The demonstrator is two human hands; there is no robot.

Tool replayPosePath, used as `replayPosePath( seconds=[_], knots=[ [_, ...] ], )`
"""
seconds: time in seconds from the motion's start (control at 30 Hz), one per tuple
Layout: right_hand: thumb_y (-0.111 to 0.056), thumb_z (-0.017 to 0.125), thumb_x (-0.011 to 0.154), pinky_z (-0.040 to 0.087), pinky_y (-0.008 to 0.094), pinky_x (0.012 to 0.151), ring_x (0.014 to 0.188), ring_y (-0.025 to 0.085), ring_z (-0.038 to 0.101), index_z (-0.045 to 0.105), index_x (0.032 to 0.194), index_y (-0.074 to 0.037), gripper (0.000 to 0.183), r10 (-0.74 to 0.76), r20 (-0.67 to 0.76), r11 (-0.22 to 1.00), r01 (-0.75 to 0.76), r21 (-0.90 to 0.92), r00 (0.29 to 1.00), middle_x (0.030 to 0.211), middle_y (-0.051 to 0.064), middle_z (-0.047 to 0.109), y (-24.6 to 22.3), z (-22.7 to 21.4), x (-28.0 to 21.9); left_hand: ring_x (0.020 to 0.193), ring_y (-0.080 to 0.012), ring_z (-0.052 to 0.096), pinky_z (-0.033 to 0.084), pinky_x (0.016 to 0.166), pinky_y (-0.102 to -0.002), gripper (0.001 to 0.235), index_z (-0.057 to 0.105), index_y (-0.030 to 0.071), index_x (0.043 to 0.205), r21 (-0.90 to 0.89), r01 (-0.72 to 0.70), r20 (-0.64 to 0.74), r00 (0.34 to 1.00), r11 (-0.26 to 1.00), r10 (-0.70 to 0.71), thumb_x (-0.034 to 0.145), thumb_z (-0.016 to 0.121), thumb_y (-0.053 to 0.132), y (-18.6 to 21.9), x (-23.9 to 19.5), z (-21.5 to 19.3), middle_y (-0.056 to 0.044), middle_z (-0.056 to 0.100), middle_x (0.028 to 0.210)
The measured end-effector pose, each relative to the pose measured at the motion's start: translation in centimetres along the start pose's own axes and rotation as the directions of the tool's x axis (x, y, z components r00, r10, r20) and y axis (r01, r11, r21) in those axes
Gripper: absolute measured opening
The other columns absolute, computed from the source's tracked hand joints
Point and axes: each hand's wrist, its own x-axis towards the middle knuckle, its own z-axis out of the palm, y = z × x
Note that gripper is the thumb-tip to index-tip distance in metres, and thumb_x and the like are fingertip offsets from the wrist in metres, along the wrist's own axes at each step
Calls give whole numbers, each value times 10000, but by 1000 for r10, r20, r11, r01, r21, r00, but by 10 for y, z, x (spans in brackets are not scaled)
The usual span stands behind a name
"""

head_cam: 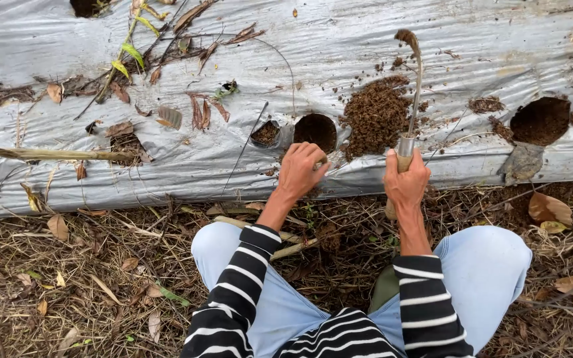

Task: Planting cassava cuttings into holes dug through plastic mulch using a hand tool

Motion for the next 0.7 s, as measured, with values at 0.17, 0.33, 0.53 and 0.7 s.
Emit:
replayPosePath(
  seconds=[0.17, 0.33, 0.53, 0.7],
  knots=[
    [-335, 460, 1078, 451, 329, 359, 368, 204, 523, 576, 909, -52, 349, 100, 275, 994, -109, 19, 956, 523, 103, 553, -121, -36, -60, 991, -62, 650, 445, 985, -278, 124, 747, 257, 933, 67, 107, 130, 985, 992, -115, 965, 701, 368, -44, -24, -43, 112, 718, 953],
    [-317, 335, 1107, 456, 334, 357, 345, 201, 487, 590, 927, -4, 442, 228, 411, 973, -196, -119, 883, 511, 121, 554, -113, 7, -113, 1143, -140, 591, 431, 977, -310, 174, 752, 204, 1053, 50, 141, 238, 960, 989, -149, 976, 646, 319, -61, -39, -55, 51, 695, 1153],
    [-321, 338, 1117, 481, 357, 459, 396, 211, 510, 609, 930, 12, 468, 426, 538, 898, -270, -347, 728, 549, 136, 598, -149, 10, -110, 1323, -258, 577, 473, 1080, -411, 281, 730, 89, 1197, -8, 242, 450, 867, 970, -213, 968, 672, 243, -48, -38, -77, -80, 676, 1340],
    [-323, 314, 1123, 460, 336, 432, 379, 200, 480, 592, 905, -17, 467, 410, 494, 895, -233, -380, 767, 530, 106, 566, -159, 2, -112, 1354, -330, 559, 524, 1040, -482, 393, 712, 82, 1242, 175, 173, 516, 822, 969, -240, 886, 769, 237, -34, -37, -64, -139, 607, 1439]
  ],
)
